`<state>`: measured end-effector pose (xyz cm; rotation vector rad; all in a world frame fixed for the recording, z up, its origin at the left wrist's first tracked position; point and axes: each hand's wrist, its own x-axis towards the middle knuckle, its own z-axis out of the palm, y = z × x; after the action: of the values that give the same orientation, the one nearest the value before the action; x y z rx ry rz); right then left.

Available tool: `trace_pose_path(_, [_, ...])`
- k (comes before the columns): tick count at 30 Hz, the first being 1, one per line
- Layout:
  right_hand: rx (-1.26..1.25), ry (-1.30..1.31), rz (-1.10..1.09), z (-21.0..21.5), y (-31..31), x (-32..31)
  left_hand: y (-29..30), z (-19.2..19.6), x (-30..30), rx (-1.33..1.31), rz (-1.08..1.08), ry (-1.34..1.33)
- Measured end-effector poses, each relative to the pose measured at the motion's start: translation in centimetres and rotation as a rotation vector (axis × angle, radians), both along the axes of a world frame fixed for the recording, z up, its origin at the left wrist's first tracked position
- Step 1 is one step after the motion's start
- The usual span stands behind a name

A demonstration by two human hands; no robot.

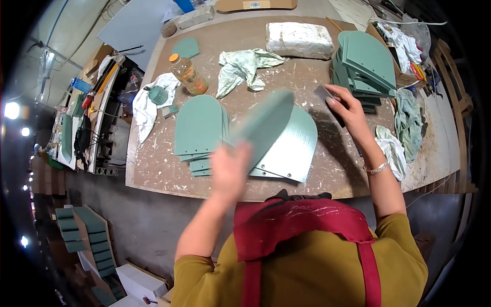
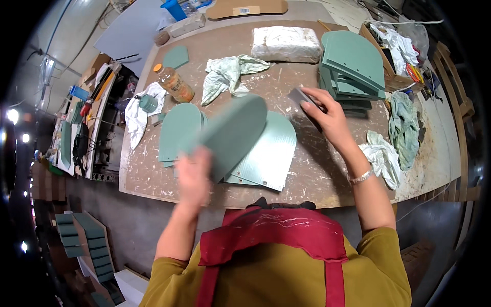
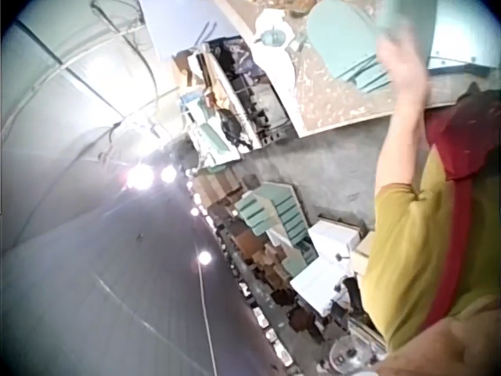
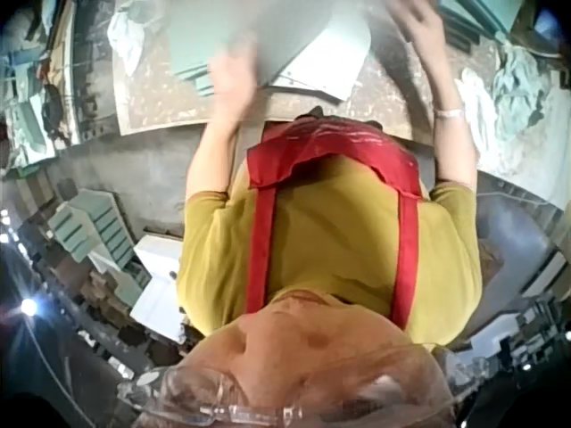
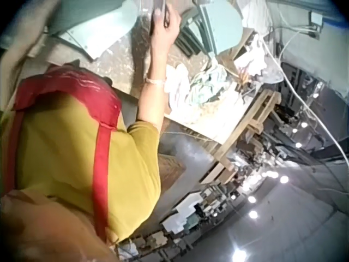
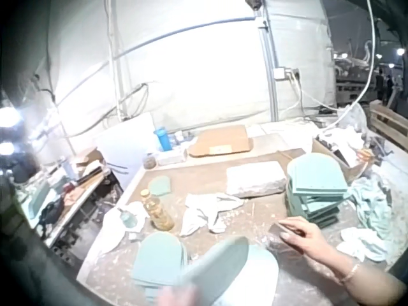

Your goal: The person sands green furniture parts with a sanding block and wipes the edges of a stack of the parts with a cloth.

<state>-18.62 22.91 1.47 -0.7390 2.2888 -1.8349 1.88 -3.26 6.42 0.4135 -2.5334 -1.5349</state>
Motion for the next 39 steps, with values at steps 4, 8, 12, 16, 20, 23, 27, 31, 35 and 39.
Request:
trace_pose_path(4, [-0.043,-0.067,-0.007,-0.3,0.9,2.3,-6.4,0.6,-2.0,0.903,0.367,0.37])
trace_pose_path(8, [-0.048,-0.085,-0.002,-0.6,1.0,3.7,-10.4,0.3,-0.9,1.059,0.472,0.447])
trace_pose_path(12, [-0.051,-0.124,0.004,-1.1,1.1,4.3,-12.5,1.7,-0.6,0.916,0.496,0.56])
trace_pose_path(16, [-0.035,-0.116,0.022,-1.7,1.0,4.9,-13.0,1.1,-1.2,0.391,0.538,0.54])
trace_pose_path(20, [0.04,-0.036,0.021,-2.6,1.0,4.9,-13.4,-1.9,-1.1,-0.657,0.194,0.519])
trace_pose_path(23, [0.077,0.004,0.002,-2.5,1.3,5.2,-12.6,-4.2,-0.4,-1.077,-0.139,0.379])
trace_pose_path(27, [0.084,0.031,-0.056,-3.2,2.3,6.0,-10.6,-5.8,0.4,-1.067,-0.309,0.114])
trace_pose_path(31, [0.164,0.158,-0.175,-4.2,3.3,7.9,-6.4,-1.8,-2.2,-0.823,-0.339,0.146])
trace_pose_path(35, [0.19,0.336,-0.036,-2.7,2.8,11.2,0.1,-2.7,-9.3,-0.819,-0.364,0.406])
trace_pose_path(39, [0.311,0.606,0.178,-2.5,3.3,13.5,3.3,-7.6,-13.5,-0.818,-0.342,0.194])
